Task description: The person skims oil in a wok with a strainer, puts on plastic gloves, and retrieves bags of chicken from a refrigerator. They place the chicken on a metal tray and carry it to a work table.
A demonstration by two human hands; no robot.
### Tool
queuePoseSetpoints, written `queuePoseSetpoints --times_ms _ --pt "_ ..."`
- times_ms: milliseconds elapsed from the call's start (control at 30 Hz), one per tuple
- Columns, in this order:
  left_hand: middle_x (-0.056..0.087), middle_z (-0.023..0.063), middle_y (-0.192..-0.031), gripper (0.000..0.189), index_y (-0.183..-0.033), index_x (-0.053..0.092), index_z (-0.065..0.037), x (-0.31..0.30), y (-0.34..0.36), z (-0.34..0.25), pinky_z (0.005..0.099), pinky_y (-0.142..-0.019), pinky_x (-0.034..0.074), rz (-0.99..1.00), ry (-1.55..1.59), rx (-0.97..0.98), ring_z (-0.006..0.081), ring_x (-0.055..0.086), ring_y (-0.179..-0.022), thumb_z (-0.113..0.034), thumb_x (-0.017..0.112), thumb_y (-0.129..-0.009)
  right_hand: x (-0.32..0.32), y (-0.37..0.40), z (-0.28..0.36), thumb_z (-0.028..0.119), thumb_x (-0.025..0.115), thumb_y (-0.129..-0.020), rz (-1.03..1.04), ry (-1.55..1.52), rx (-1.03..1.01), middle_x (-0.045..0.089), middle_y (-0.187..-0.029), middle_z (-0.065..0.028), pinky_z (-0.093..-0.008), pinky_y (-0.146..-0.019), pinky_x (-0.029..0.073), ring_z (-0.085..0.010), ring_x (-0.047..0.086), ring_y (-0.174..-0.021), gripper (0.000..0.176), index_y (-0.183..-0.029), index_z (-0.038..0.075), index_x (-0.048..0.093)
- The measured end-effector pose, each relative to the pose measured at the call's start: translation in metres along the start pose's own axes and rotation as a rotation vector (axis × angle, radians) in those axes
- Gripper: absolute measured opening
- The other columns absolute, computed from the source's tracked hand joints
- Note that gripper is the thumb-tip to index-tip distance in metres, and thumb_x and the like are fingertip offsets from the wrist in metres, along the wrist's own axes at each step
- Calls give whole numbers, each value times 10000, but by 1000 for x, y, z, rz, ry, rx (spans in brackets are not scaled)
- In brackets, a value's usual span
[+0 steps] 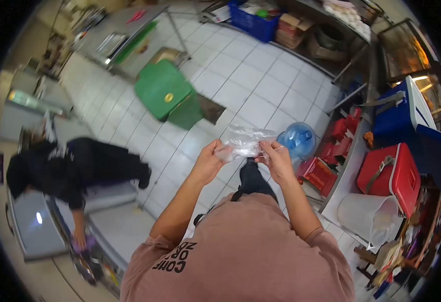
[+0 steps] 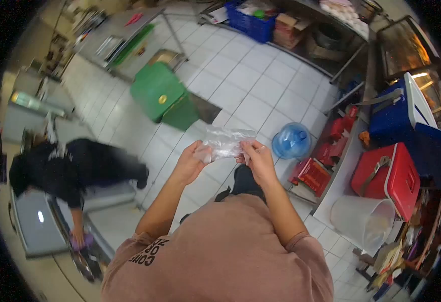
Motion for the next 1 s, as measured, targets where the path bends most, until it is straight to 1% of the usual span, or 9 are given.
queuePoseSetpoints --times_ms 233,367,433,467,533,633,700,800,1000 --pt "330 203 -1480 946 -1514 -3 -128 -5 -184 -95 466 -1071 338 335 -475 56 292 387 -1331 -142 687 -867 -31 -175 85 163 611 -914 -1 706 -309 649 -799 -42 -304 -637 501 -113 578 -692 179 -936 -9 655" --pt "363 175 -1470 917 -1522 81 -121 0 -256 -176 446 -1090 328 167 -668 154 282 394 -1331 -180 712 -860 23 -272 173 180 635 -881 354 1048 -219 664 -781 -63 -303 -641 489 -114 574 -687 173 -947 27 678" --pt "599 96 -1159 464 -1286 504 -21 -38 -305 -173 344 -962 445 210 -559 -15 196 567 -1098 -157 685 -881 44 -326 188 192 648 -872 452 1098 -199 688 -831 -76 -296 -640 491 -121 593 -713 201 -1010 57 702" --pt "604 11 -857 115 -941 629 11 -43 -318 -188 266 -784 480 88 -536 66 118 580 -836 -100 617 -913 50 -362 186 206 655 -867 449 1053 -193 696 -860 -74 -305 -673 511 -134 616 -741 209 -1020 72 701" --pt "557 -12 -783 80 -850 598 -32 -50 -339 -224 246 -640 429 -139 -588 183 78 501 -713 -76 560 -905 63 -429 171 224 692 -861 388 823 -288 692 -928 -105 -303 -694 532 -152 635 -788 245 -1042 59 689" --pt "587 16 -898 38 -972 544 -51 -83 -405 -257 243 -671 449 -174 -226 124 86 533 -768 -58 547 -935 92 -499 191 325 793 -778 171 791 -312 637 -983 -156 -339 -699 525 -190 629 -807 512 -1152 51 575" --pt "592 31 -924 38 -973 536 -57 -94 -455 -276 250 -722 462 -100 -102 125 105 555 -816 -49 545 -937 121 -516 216 319 787 -765 106 542 -163 609 -788 -94 -341 -622 505 -203 597 -744 412 -1037 57 622" --pt "601 54 -961 62 -983 522 -62 -142 -515 -336 268 -799 471 -48 -42 74 138 579 -887 -37 543 -930 113 -619 178 331 768 -788 273 623 -255 653 -945 -142 -333 -647 495 -163 596 -717 456 -1120 49 630" --pt "613 85 -977 221 -1116 521 -18 -165 -658 -407 310 -811 494 65 -97 -155 173 589 -917 -10 566 -900 132 -680 256 211 645 -895 -12 501 -25 662 -793 -28 -257 -624 476 -87 577 -727 229 -971 3 701"
Point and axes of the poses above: each hand's wrist, its own y-axis away from the middle knuckle, its own x-axis out of the palm, z = x × y, the point moved 1 cm from there along -y, towards the middle knuckle
